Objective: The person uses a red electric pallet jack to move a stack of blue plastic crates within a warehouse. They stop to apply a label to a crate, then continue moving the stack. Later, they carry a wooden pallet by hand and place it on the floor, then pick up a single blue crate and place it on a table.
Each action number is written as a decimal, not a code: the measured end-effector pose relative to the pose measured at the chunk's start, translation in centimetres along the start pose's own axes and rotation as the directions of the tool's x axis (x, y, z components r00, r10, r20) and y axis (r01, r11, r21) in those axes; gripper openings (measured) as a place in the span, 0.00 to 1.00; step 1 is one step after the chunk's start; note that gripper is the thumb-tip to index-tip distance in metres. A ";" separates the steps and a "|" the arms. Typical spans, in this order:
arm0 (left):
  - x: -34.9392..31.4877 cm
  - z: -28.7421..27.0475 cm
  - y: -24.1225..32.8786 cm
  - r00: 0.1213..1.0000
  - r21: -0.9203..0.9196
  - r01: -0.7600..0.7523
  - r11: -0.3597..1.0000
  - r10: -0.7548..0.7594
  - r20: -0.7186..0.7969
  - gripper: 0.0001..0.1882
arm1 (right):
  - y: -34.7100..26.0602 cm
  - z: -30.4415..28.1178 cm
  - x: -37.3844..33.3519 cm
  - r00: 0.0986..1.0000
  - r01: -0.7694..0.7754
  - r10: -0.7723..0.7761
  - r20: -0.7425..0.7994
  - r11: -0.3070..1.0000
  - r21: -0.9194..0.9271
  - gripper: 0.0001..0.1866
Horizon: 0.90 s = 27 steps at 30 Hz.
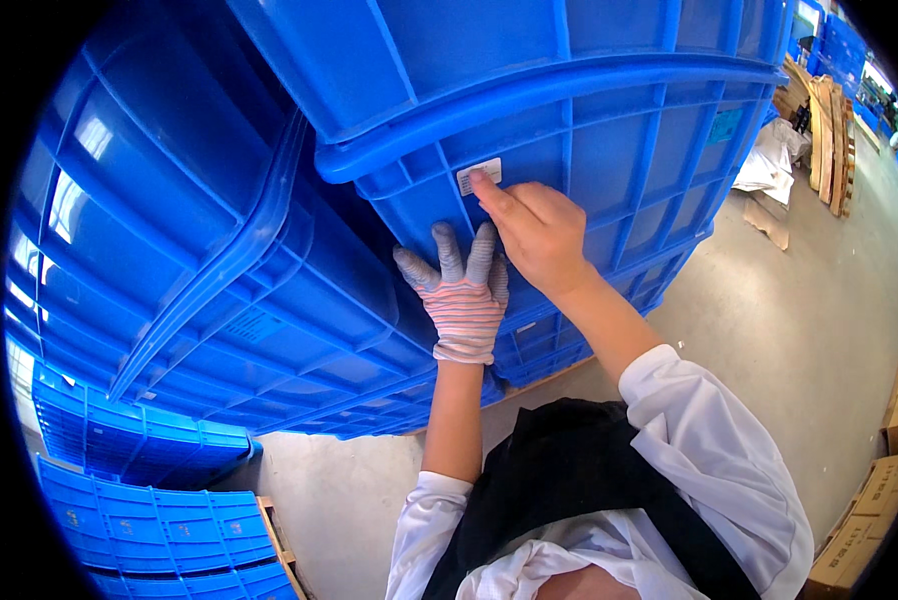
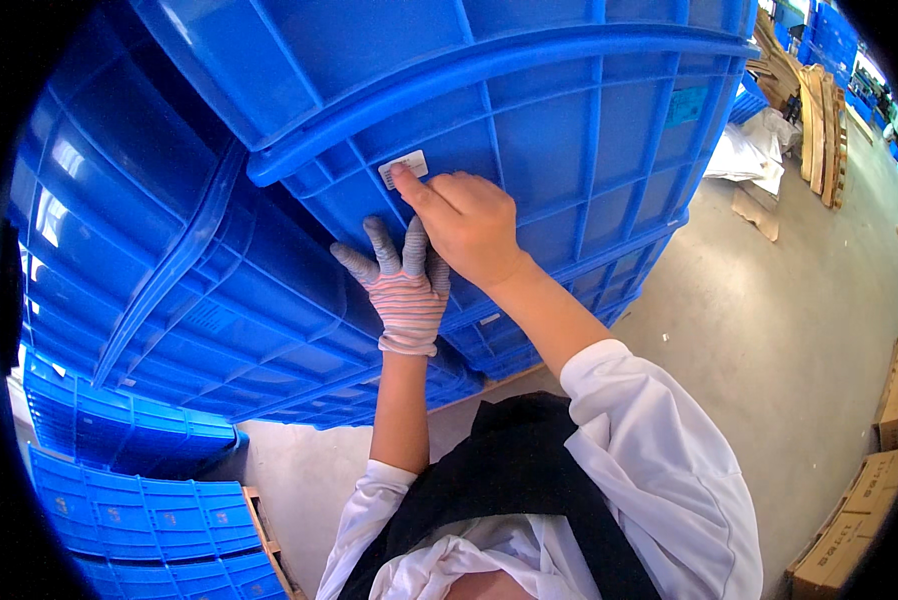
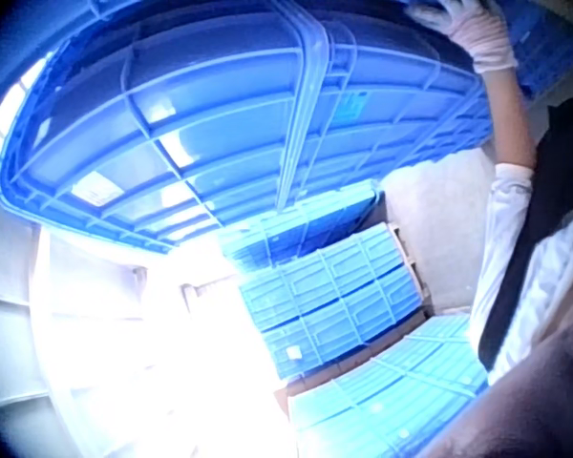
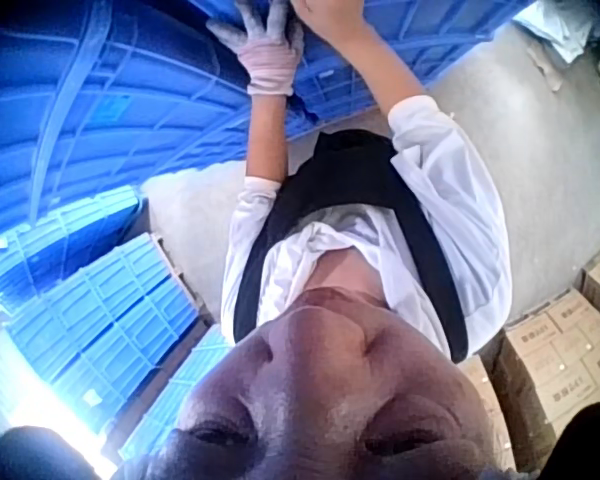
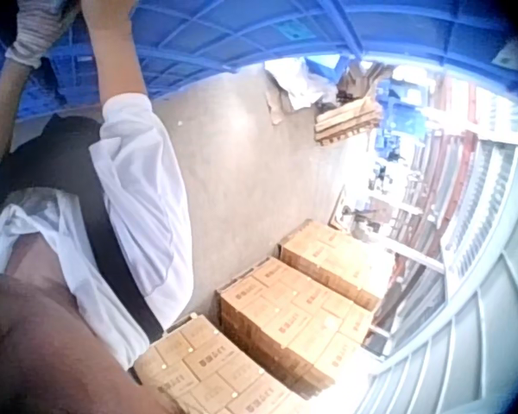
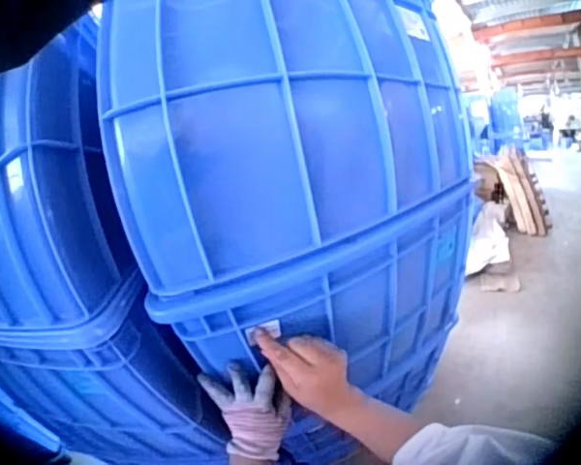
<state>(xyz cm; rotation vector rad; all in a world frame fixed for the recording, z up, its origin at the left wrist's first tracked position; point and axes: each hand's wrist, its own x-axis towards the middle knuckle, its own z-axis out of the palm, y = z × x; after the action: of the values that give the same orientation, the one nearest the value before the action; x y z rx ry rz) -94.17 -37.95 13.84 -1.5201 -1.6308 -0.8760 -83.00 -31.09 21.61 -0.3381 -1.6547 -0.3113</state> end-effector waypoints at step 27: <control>0.3 -0.3 0.0 1.000 -0.005 0.004 1.000 -0.004 -0.010 0.23 | -0.2 -0.2 -0.4 1.000 0.027 -0.027 0.015 0.999 0.027 0.18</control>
<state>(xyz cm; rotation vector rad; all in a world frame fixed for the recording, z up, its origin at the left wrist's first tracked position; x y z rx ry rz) -94.20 -38.04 14.28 -1.5138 -1.6261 -0.8894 -82.83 -31.33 21.26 -0.2991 -1.6778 -0.3075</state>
